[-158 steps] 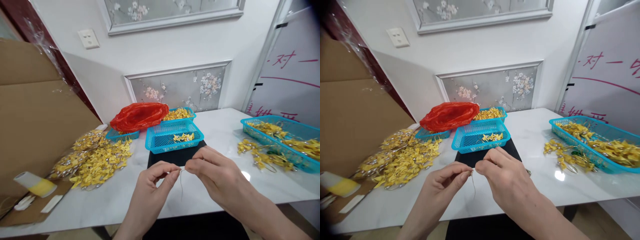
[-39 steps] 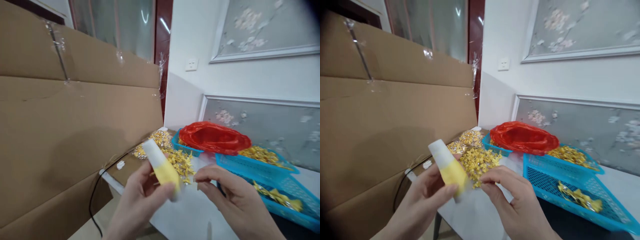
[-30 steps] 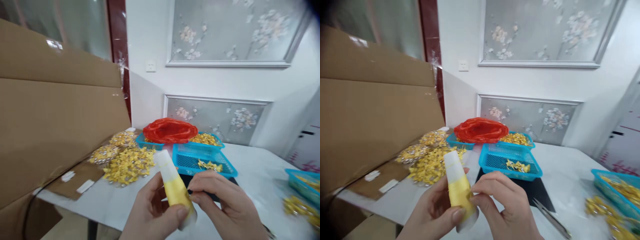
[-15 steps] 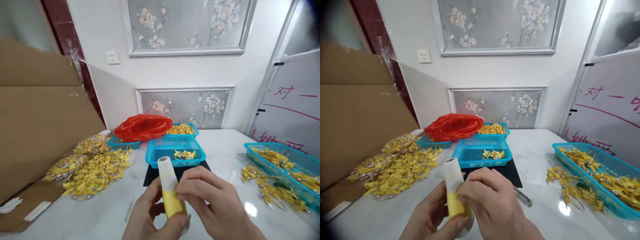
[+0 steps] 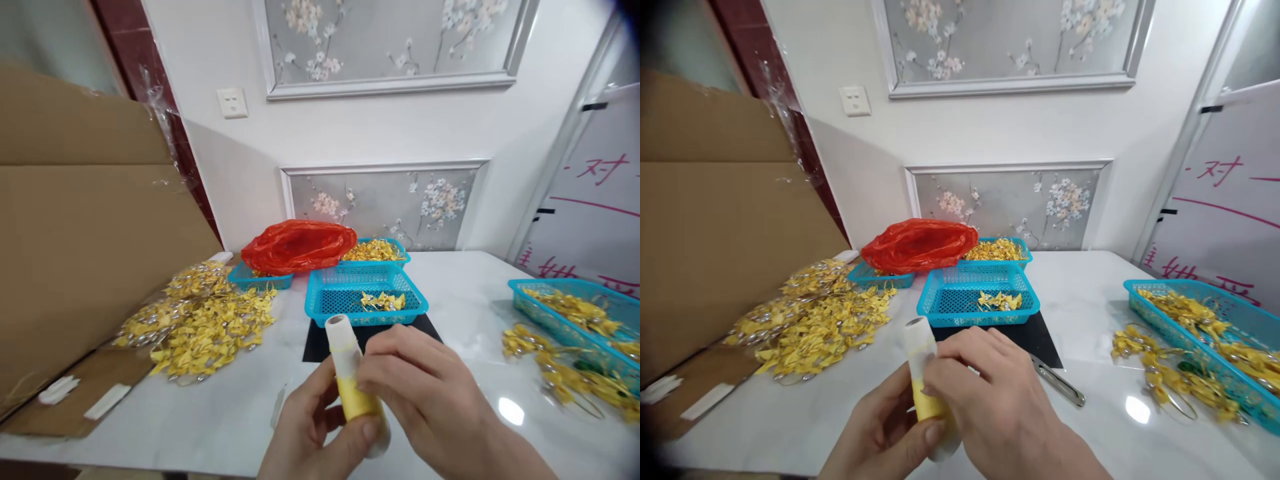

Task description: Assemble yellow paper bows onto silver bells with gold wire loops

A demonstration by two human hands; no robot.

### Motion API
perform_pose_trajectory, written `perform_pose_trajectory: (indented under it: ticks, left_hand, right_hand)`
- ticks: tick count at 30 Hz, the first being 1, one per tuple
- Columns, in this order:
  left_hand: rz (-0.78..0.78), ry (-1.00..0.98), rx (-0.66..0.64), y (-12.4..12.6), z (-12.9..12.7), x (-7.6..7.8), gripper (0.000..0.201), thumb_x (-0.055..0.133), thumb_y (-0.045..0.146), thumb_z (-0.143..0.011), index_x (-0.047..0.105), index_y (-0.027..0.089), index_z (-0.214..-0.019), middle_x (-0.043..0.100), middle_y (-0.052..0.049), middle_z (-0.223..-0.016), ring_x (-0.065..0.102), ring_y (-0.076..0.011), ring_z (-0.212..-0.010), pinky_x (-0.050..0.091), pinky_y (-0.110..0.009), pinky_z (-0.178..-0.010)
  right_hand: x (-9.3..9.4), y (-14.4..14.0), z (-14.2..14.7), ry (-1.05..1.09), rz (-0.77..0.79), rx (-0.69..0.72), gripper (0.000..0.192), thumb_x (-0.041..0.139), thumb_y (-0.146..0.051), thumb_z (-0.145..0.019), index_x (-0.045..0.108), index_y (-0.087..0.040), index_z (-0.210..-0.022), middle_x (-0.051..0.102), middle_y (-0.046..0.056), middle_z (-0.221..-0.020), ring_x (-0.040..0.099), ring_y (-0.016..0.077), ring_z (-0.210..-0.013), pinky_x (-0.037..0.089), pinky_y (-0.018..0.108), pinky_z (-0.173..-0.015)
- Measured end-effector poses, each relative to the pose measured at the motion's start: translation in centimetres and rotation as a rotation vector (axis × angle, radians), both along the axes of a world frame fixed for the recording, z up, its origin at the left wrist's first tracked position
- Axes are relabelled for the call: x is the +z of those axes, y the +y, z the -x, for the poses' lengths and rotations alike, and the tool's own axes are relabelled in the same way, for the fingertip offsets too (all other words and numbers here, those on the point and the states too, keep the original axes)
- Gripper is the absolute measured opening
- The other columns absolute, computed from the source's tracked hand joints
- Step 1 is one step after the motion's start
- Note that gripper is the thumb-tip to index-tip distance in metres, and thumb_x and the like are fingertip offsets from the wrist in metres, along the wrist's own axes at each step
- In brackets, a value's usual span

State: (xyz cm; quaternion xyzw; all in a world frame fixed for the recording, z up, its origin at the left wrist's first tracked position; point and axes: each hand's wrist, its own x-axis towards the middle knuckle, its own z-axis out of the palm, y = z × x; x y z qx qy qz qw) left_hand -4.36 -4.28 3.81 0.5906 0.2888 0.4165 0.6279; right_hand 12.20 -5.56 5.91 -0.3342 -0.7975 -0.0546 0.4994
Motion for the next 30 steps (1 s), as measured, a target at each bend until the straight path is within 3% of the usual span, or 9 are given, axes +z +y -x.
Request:
perform_pose_trajectory:
  ticks: [5, 9, 14, 16, 22, 25, 30]
  left_hand:
    - [0.063, -0.024, 0.014, -0.3, 0.5, 0.1, 0.032, 0.08, 0.037, -0.074, 0.074, 0.024, -0.102, 0.066, -0.002, -0.085, 0.057, -0.0174, -0.076, 0.048, -0.025, -0.067]
    - [0.1, -0.065, -0.014, -0.4, 1.0, -0.2, 0.044, 0.081, 0.042, -0.072, 0.071, 0.026, -0.112, 0.066, -0.002, -0.086, 0.055, -0.0156, -0.076, 0.045, -0.022, -0.066]
    - [0.116, -0.132, -0.06, 0.1, 1.1, -1.0, 0.046, 0.079, 0.042, -0.076, 0.069, 0.024, -0.117, 0.069, -0.005, -0.09, 0.06, -0.0173, -0.08, 0.049, -0.024, -0.069]
    - [0.129, -0.158, -0.071, 0.2, 1.0, -1.2, 0.043, 0.078, 0.04, -0.077, 0.069, 0.024, -0.116, 0.069, -0.006, -0.092, 0.06, -0.0171, -0.08, 0.05, -0.025, -0.069]
    - [0.154, -0.187, -0.047, 0.3, 0.9, -1.3, 0.038, 0.079, 0.036, -0.077, 0.072, 0.021, -0.111, 0.071, -0.009, -0.098, 0.063, -0.02, -0.088, 0.055, -0.029, -0.077]
    - [0.259, -0.281, -0.036, 0.2, 1.0, -1.1, 0.036, 0.079, 0.029, -0.077, 0.073, 0.024, -0.113, 0.072, -0.008, -0.103, 0.065, -0.0218, -0.093, 0.059, -0.033, -0.079]
    - [0.455, -0.497, -0.072, 0.0, 1.7, -0.4, 0.029, 0.074, 0.019, -0.082, 0.075, 0.031, -0.109, 0.075, -0.006, -0.111, 0.069, -0.0233, -0.099, 0.063, -0.039, -0.077]
  right_hand:
    - [-0.8, -0.3, -0.5, 0.137, 0.132, 0.089, 0.018, 0.049, -0.005, -0.091, 0.053, -0.021, -0.083, 0.056, 0.001, -0.08, 0.056, 0.0112, -0.07, 0.048, 0.02, -0.062]
    - [-1.5, -0.2, -1.0, 0.352, 0.298, 0.133, 0.018, 0.049, -0.014, -0.095, 0.05, -0.023, -0.08, 0.052, -0.001, -0.079, 0.052, 0.0119, -0.072, 0.046, 0.021, -0.063]
    - [-1.8, 0.0, -0.4, 0.594, 0.524, 0.403, 0.019, 0.049, -0.025, -0.098, 0.052, -0.022, -0.08, 0.057, 0.0, -0.084, 0.055, 0.0102, -0.067, 0.048, 0.02, -0.058]
    - [-2.0, 0.0, -0.2, 0.62, 0.529, 0.418, 0.018, 0.048, -0.025, -0.099, 0.052, -0.022, -0.081, 0.056, -0.001, -0.079, 0.052, 0.0088, -0.06, 0.047, 0.019, -0.056]
    - [-2.9, -0.1, -0.5, 0.472, 0.413, 0.238, 0.016, 0.046, -0.017, -0.098, 0.054, -0.024, -0.086, 0.054, -0.003, -0.077, 0.054, 0.0094, -0.066, 0.045, 0.018, -0.059]
    - [-3.0, 0.0, -0.4, 0.436, 0.401, 0.216, 0.015, 0.047, -0.016, -0.097, 0.055, -0.023, -0.087, 0.055, -0.003, -0.076, 0.055, 0.0096, -0.067, 0.046, 0.018, -0.06]
    - [-2.8, -0.3, -0.7, 0.567, 0.377, 0.259, 0.015, 0.048, -0.018, -0.098, 0.058, -0.025, -0.09, 0.058, -0.003, -0.076, 0.057, 0.0093, -0.066, 0.05, 0.017, -0.06]
